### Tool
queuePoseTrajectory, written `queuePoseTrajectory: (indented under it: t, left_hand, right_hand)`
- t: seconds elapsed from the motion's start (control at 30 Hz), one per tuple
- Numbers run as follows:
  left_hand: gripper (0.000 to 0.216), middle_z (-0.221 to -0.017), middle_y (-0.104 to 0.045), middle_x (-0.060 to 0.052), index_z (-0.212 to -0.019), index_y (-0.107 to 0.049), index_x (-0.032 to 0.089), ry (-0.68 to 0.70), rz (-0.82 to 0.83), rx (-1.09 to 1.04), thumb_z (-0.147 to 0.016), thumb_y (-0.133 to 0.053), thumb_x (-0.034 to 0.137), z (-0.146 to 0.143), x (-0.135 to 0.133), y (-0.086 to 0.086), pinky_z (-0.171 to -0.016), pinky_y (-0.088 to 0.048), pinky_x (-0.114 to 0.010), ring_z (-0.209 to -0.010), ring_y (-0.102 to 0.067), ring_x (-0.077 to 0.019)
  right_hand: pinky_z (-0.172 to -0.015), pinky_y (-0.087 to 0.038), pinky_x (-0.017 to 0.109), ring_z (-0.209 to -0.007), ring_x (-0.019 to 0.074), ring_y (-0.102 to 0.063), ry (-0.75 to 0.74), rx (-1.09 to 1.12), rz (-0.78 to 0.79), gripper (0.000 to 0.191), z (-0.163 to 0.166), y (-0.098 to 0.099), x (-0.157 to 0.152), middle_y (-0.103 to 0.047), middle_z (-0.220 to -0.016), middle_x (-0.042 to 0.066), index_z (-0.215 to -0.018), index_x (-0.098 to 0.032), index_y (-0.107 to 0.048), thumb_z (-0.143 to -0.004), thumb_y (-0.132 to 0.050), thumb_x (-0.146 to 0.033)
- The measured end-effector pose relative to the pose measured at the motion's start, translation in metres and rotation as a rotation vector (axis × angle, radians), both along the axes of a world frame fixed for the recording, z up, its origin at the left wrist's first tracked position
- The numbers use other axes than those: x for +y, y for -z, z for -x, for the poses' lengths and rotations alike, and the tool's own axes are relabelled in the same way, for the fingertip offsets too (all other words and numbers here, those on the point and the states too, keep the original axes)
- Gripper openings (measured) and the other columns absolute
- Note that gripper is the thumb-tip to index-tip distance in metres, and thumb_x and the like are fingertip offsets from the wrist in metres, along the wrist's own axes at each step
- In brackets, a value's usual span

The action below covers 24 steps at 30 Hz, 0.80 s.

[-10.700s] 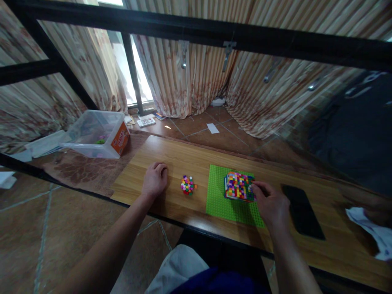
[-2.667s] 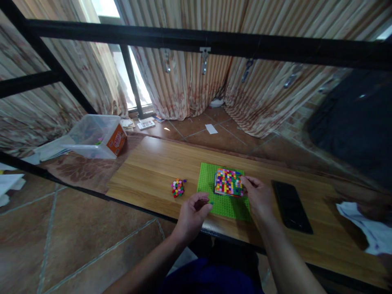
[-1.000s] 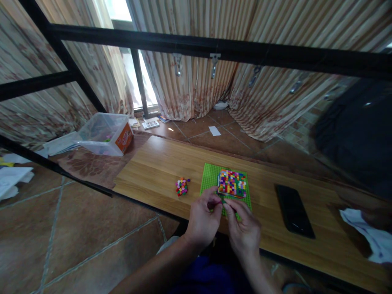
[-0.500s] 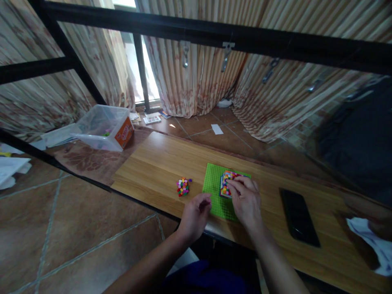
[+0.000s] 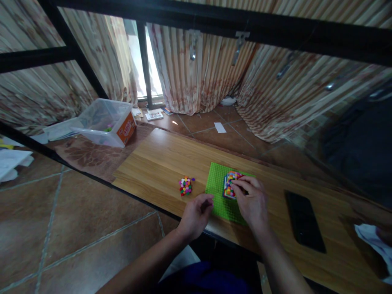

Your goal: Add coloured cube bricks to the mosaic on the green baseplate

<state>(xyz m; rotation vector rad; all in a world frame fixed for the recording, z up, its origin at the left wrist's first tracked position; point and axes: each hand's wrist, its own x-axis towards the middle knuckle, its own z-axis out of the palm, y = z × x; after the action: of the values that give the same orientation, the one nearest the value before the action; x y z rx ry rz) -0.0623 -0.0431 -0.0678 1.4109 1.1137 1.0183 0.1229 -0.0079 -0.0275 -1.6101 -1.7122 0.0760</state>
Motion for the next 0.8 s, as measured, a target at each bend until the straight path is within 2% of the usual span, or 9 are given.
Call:
queuePoseTrajectory:
  t: [0.23, 0.5, 0.8]
  left_hand:
    - [0.022, -0.088, -0.064, -0.003, -0.103, -0.063, 0.018, 0.039, -0.012, 0.051, -0.083, -0.055, 0.014, 0.001, 0.001, 0.002, -0.078, -0.05, -0.027, -0.082, -0.061, -0.0147]
    - [0.022, -0.089, -0.065, -0.003, -0.103, -0.063, 0.018, 0.056, -0.019, 0.04, -0.083, -0.055, 0.013, 0.002, 0.001, 0.002, -0.079, -0.05, -0.028, -0.083, -0.061, -0.0151]
    - [0.025, -0.09, -0.066, -0.004, -0.107, -0.063, 0.018, 0.038, -0.018, 0.03, -0.083, -0.055, 0.013, 0.002, -0.002, 0.002, -0.079, -0.051, -0.028, -0.083, -0.062, -0.0153]
  right_hand:
    - [-0.084, -0.046, 0.04, -0.093, 0.0221, -0.056, -0.042, -0.083, -0.027, 0.024, -0.002, 0.004, -0.001, -0.066, -0.096, 0.007, -0.089, -0.023, -0.075, -0.088, -0.056, -0.038]
    - [-0.083, -0.048, 0.037, -0.09, 0.0205, -0.06, 0.009, -0.052, -0.072, 0.023, 0.001, 0.009, -0.003, -0.066, -0.096, 0.006, -0.088, -0.022, -0.074, -0.088, -0.058, -0.038]
    - [-0.086, -0.049, 0.036, -0.091, 0.0204, -0.06, -0.028, -0.185, -0.131, 0.023, -0.001, 0.013, -0.007, -0.066, -0.096, 0.007, -0.093, -0.021, -0.074, -0.091, -0.053, -0.033]
